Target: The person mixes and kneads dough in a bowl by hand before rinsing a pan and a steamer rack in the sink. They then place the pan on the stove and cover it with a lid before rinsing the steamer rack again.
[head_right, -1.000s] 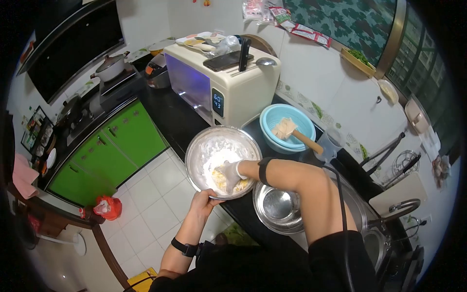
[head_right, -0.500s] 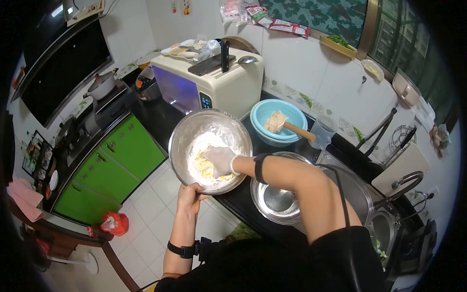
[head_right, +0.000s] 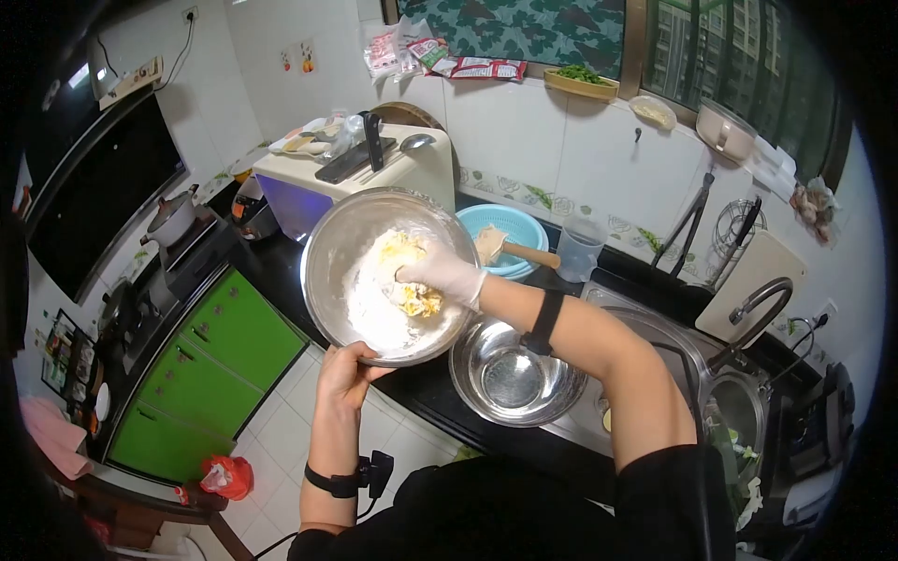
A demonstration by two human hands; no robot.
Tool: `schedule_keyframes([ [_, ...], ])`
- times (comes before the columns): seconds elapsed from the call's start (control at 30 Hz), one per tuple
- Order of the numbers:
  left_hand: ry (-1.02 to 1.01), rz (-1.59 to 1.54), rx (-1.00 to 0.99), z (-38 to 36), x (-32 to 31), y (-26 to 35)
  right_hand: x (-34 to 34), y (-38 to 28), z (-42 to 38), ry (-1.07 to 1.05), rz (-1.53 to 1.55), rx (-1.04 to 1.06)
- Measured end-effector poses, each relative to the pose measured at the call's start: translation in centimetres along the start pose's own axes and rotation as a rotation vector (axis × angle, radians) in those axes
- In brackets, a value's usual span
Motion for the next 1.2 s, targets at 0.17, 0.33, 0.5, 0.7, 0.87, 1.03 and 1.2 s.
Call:
schedule_keyframes([
  [0.17,-0.011,-0.01,0.087,0.4,-0.1,-1.3,0.8,-0.9,-2.6,-0.01,0.446,0.022],
  [0.33,-0.039,-0.089,0.177,0.7,0.2,-2.5,3.2,-1.9,-5.2,-0.027,0.583,0.077],
  [0.5,0.018,-0.12,0.215,0.5,1.5,-3.4,5.4,-3.5,-10.0,-0.004,0.599,0.07],
  [0.7,0.172,-0.287,0.279,-0.5,6.9,-6.8,6.7,4.4,-16.6,0.123,0.474,-0.304],
  [0.87,0.209,-0.409,0.294,0.6,10.4,-10.6,5.4,10.8,-18.6,0.101,-0.052,-0.704],
  [1.03,0.259,-0.404,0.356,1.6,11.0,-11.6,5.2,15.8,-18.6,-0.059,-0.307,-0.971],
  [1.2,0.233,-0.391,0.397,0.7,10.8,-12.1,6.4,15.3,-16.6,-0.474,-1.003,-1.064],
])
Point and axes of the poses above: each hand's wrist, its own z-axis towards the middle knuckle, its own x-axis out of the back of the hand, y = z × x, the point moved 8 cm from there along z, towards the middle knuckle, and after that the axes turned 13 degrees about -y, right-handed, at the moved point
